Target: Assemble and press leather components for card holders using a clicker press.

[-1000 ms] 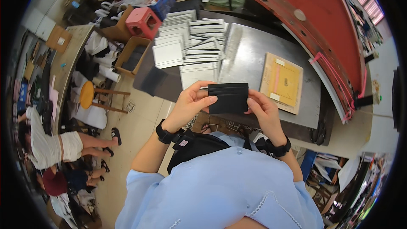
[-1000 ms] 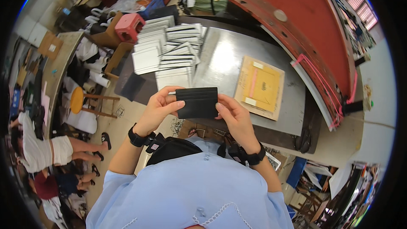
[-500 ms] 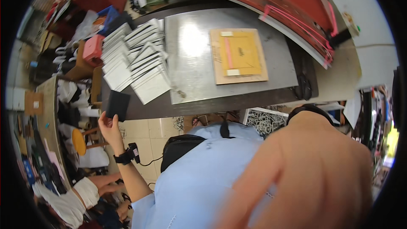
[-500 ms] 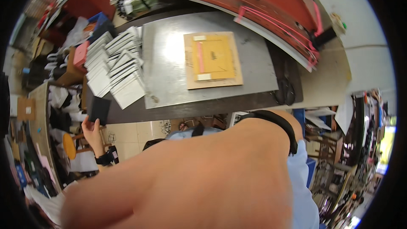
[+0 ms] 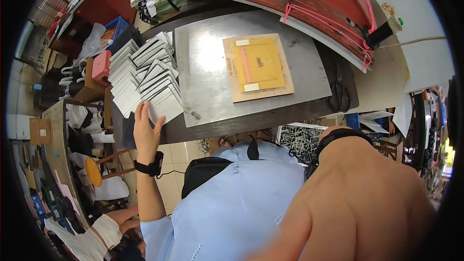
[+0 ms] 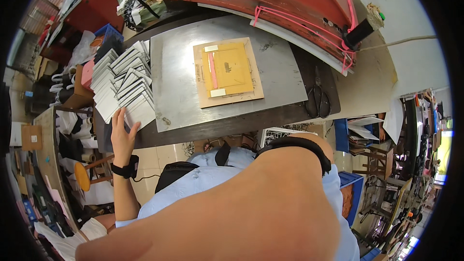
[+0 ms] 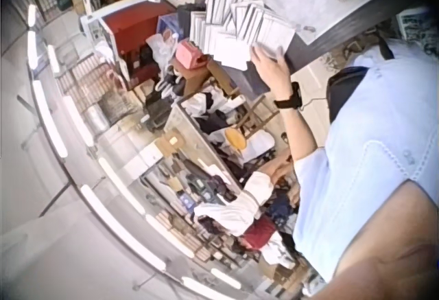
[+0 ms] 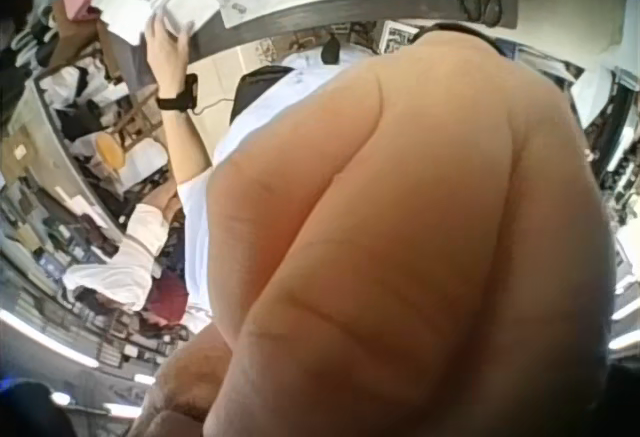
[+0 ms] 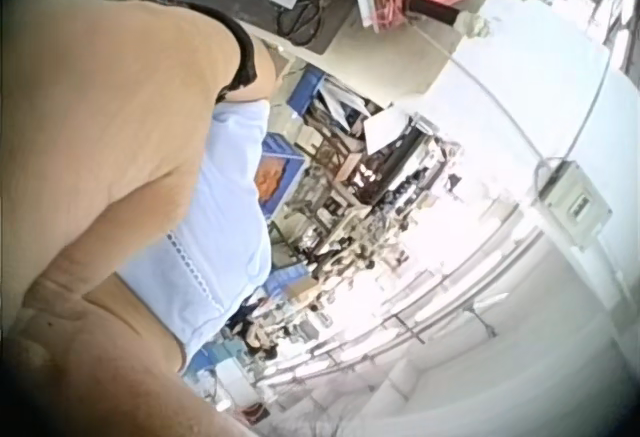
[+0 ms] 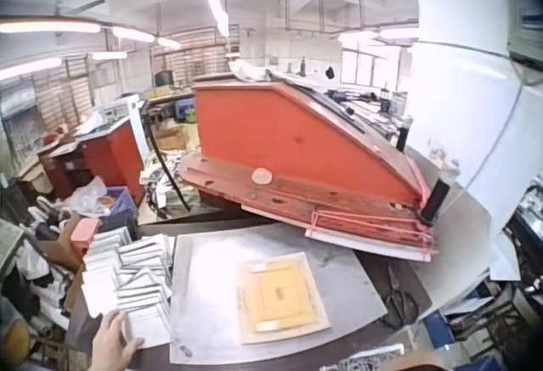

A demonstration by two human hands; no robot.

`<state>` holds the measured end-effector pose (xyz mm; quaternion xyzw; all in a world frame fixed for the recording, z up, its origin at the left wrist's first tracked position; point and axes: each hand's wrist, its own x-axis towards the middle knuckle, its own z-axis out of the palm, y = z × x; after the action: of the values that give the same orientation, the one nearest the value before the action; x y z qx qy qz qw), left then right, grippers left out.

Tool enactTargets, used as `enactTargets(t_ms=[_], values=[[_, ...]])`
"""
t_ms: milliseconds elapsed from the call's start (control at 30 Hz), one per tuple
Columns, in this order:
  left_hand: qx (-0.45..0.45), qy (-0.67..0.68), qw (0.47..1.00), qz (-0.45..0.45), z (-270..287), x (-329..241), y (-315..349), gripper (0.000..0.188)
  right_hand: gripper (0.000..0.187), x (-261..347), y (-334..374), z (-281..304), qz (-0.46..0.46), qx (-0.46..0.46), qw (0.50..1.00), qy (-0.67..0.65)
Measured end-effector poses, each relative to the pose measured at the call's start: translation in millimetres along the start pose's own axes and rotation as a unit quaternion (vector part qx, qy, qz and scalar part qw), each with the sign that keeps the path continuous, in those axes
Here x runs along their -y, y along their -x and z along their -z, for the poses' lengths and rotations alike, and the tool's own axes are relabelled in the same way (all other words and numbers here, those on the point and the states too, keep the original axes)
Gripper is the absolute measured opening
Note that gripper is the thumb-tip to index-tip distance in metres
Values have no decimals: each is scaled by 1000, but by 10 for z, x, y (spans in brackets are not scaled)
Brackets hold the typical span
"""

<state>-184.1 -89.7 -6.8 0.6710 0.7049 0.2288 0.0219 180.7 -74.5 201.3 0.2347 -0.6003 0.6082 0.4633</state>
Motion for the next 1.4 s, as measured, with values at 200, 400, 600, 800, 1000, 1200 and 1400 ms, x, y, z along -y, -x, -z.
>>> enactTargets(t_ms=[200, 400, 600, 800, 1000, 1200, 1400], values=[[-7, -7, 999, 44, -34, -35, -2, 61, 25, 65, 1, 4, -1, -4, 1000, -4], [-7, 31, 995, 96, 30, 12, -40, 44, 26, 115, -46, 30, -21, -2, 1000, -13], [35, 353, 918, 175, 319, 52, 3, 23, 27, -21, 326, 324, -323, -173, 919, 145], [285, 463, 832, 108, 570, -700, -196, 25, 34, -541, 1155, 524, -426, -174, 729, 507], [387, 303, 858, -149, 261, -1621, -499, 25, 25, -555, 1214, 509, -483, -33, 744, 460], [315, 480, 819, -19, -144, -1820, -652, 24, 26, -341, 1592, 742, -458, -137, 756, 448], [185, 306, 924, -139, -458, -1634, -866, 24, 21, -361, 1740, 1190, -450, -450, 719, 280]])
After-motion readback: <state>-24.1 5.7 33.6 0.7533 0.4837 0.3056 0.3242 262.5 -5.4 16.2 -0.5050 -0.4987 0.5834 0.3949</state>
